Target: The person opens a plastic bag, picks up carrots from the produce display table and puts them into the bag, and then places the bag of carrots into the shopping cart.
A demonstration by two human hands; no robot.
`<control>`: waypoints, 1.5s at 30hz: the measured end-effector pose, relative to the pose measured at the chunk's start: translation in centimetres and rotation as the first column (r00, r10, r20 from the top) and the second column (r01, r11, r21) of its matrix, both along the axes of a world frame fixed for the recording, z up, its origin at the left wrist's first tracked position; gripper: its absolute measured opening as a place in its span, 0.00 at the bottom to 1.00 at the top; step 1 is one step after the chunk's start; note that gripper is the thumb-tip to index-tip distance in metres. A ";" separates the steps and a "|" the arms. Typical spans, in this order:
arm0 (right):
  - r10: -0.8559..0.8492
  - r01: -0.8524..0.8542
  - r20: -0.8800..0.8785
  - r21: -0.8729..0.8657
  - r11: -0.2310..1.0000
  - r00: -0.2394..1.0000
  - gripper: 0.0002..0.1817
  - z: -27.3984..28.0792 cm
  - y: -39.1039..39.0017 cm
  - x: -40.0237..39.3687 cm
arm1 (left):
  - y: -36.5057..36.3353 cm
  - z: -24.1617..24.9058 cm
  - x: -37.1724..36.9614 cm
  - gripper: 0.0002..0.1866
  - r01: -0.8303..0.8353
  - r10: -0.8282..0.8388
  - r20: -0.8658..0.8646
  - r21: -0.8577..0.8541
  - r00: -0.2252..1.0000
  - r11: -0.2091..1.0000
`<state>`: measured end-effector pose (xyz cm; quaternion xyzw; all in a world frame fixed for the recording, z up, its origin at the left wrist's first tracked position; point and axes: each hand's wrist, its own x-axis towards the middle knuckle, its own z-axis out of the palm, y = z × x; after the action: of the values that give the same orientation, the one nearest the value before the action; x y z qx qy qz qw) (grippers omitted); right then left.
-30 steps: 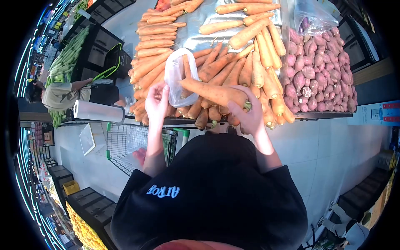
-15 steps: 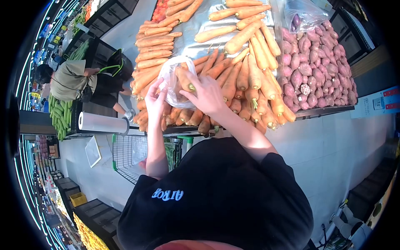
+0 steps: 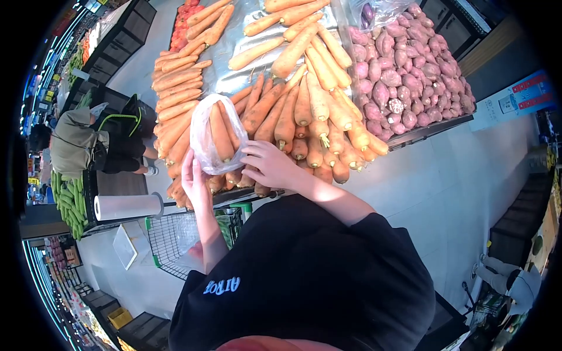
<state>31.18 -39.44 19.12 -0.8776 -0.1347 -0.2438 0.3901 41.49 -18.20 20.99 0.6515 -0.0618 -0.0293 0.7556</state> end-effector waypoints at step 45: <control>-0.566 0.562 0.172 -0.519 0.643 0.806 0.29 0.8 -14.4 -2.7 | 1.1 -15.9 -16.2 0.22 -0.109 -0.067 0.147 0.910 0.987 0.401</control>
<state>28.44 -53.82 19.90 -0.9496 0.0826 -0.3011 0.0277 25.32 -17.13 5.09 0.9593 -0.0879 0.0035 0.2683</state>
